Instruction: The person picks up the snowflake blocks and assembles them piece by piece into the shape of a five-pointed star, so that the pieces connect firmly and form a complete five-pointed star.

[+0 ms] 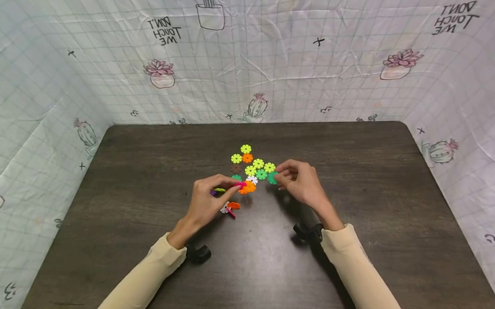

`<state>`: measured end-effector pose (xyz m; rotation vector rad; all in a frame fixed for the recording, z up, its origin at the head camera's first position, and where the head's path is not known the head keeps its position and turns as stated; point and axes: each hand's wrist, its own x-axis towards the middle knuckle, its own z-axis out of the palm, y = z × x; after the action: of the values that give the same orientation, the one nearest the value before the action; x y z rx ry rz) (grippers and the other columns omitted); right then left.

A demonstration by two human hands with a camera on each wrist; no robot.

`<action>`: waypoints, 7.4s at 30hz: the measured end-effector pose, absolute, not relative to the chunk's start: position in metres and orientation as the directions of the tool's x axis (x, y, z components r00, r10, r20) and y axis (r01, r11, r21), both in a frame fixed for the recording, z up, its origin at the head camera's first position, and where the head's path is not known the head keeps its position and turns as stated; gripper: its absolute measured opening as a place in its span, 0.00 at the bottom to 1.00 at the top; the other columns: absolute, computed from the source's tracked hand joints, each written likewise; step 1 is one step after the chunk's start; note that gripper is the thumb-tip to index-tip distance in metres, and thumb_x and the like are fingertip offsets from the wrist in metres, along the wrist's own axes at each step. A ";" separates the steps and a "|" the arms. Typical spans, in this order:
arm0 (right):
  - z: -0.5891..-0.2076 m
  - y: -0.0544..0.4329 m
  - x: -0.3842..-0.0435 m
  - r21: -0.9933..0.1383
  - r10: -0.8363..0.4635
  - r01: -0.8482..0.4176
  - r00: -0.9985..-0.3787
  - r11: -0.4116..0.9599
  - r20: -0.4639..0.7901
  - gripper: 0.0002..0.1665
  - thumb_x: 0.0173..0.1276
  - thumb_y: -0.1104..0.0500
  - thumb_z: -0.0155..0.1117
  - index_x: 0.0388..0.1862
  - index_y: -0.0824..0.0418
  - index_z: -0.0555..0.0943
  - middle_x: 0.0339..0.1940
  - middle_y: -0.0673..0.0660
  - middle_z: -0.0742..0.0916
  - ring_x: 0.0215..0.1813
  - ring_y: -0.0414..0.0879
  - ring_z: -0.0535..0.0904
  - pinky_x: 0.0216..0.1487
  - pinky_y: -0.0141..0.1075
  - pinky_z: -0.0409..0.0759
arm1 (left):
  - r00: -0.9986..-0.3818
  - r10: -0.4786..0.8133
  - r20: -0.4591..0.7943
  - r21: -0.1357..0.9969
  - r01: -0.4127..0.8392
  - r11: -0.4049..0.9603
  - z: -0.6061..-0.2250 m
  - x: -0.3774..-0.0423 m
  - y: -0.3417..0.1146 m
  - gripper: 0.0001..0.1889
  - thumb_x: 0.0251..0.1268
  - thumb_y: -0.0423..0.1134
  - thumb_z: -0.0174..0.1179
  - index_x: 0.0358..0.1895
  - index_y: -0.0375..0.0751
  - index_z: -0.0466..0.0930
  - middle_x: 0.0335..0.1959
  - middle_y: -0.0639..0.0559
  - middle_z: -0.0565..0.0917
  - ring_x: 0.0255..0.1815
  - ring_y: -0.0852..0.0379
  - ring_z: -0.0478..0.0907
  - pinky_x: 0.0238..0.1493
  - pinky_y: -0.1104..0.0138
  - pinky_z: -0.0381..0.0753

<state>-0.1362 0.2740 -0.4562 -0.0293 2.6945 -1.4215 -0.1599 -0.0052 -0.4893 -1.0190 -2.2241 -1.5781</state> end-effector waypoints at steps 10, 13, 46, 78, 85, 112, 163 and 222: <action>-0.437 0.255 -0.122 -0.902 -0.087 0.053 -0.991 0.428 -0.099 0.14 0.76 0.57 0.68 0.54 0.65 0.84 0.47 0.67 0.91 0.43 0.56 0.92 0.52 0.52 0.90 | -0.728 0.415 0.546 0.732 0.656 0.186 -0.488 -0.157 -0.003 0.07 0.63 0.31 0.74 0.42 0.43 0.91 0.37 0.52 0.91 0.35 0.60 0.89 0.41 0.64 0.90; -0.435 0.249 -0.120 -0.924 -0.104 0.040 -0.991 0.380 -0.085 0.13 0.75 0.60 0.68 0.54 0.66 0.83 0.46 0.68 0.91 0.42 0.58 0.92 0.51 0.52 0.90 | -0.726 0.416 0.547 0.731 0.657 0.184 -0.488 -0.156 -0.002 0.06 0.64 0.32 0.73 0.42 0.43 0.91 0.37 0.52 0.91 0.36 0.60 0.89 0.41 0.62 0.91; -0.434 0.238 -0.109 -0.949 -0.127 0.054 -0.987 0.311 -0.098 0.14 0.70 0.58 0.74 0.49 0.66 0.87 0.43 0.67 0.92 0.41 0.56 0.93 0.50 0.52 0.90 | -0.672 0.426 0.605 0.688 0.711 0.145 -0.486 -0.147 0.004 0.06 0.61 0.29 0.74 0.40 0.40 0.91 0.35 0.50 0.92 0.37 0.60 0.89 0.41 0.61 0.91; -0.448 0.240 -0.101 -0.987 -0.131 0.072 -0.987 0.146 -0.091 0.14 0.68 0.65 0.74 0.47 0.75 0.86 0.40 0.67 0.93 0.36 0.51 0.93 0.48 0.55 0.90 | -0.518 0.507 0.690 0.530 0.837 0.134 -0.479 -0.148 0.005 0.05 0.61 0.28 0.73 0.39 0.36 0.91 0.34 0.49 0.92 0.35 0.59 0.90 0.42 0.71 0.88; -0.452 0.241 -0.100 -0.989 -0.116 0.073 -0.989 0.126 -0.088 0.15 0.69 0.64 0.74 0.48 0.75 0.86 0.39 0.63 0.94 0.36 0.48 0.93 0.49 0.56 0.90 | -0.514 0.514 0.687 0.507 0.845 0.168 -0.479 -0.146 0.007 0.04 0.63 0.28 0.73 0.40 0.35 0.91 0.33 0.49 0.92 0.35 0.59 0.89 0.43 0.71 0.89; -0.459 0.232 -0.096 -0.990 -0.075 0.138 -0.987 0.021 -0.140 0.16 0.69 0.64 0.73 0.48 0.77 0.84 0.37 0.52 0.94 0.35 0.47 0.93 0.50 0.53 0.90 | -0.535 0.455 0.712 0.539 0.832 0.133 -0.485 -0.147 0.004 0.07 0.56 0.24 0.75 0.38 0.36 0.92 0.31 0.48 0.92 0.32 0.59 0.89 0.39 0.71 0.88; -0.469 0.236 -0.151 -0.846 -0.109 0.038 -0.988 0.532 -0.113 0.12 0.73 0.58 0.71 0.51 0.64 0.88 0.41 0.66 0.92 0.33 0.56 0.91 0.34 0.44 0.90 | -0.939 0.187 0.289 0.877 0.338 0.343 -0.484 -0.195 -0.039 0.09 0.68 0.37 0.72 0.46 0.38 0.91 0.39 0.42 0.92 0.38 0.49 0.92 0.45 0.60 0.92; -0.476 0.250 -0.137 -0.789 -0.086 -0.014 -0.995 0.614 -0.049 0.09 0.69 0.60 0.75 0.43 0.63 0.86 0.36 0.61 0.91 0.29 0.50 0.87 0.29 0.35 0.84 | -0.692 0.720 0.052 0.462 0.655 0.597 -0.474 -0.204 0.002 0.12 0.65 0.44 0.75 0.47 0.44 0.92 0.47 0.50 0.90 0.50 0.51 0.81 0.52 0.59 0.84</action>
<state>-0.1372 0.2503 -0.4763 -0.0859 2.7479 -1.3419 -0.2045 0.0020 -0.4742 -1.2694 -2.9314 -0.7533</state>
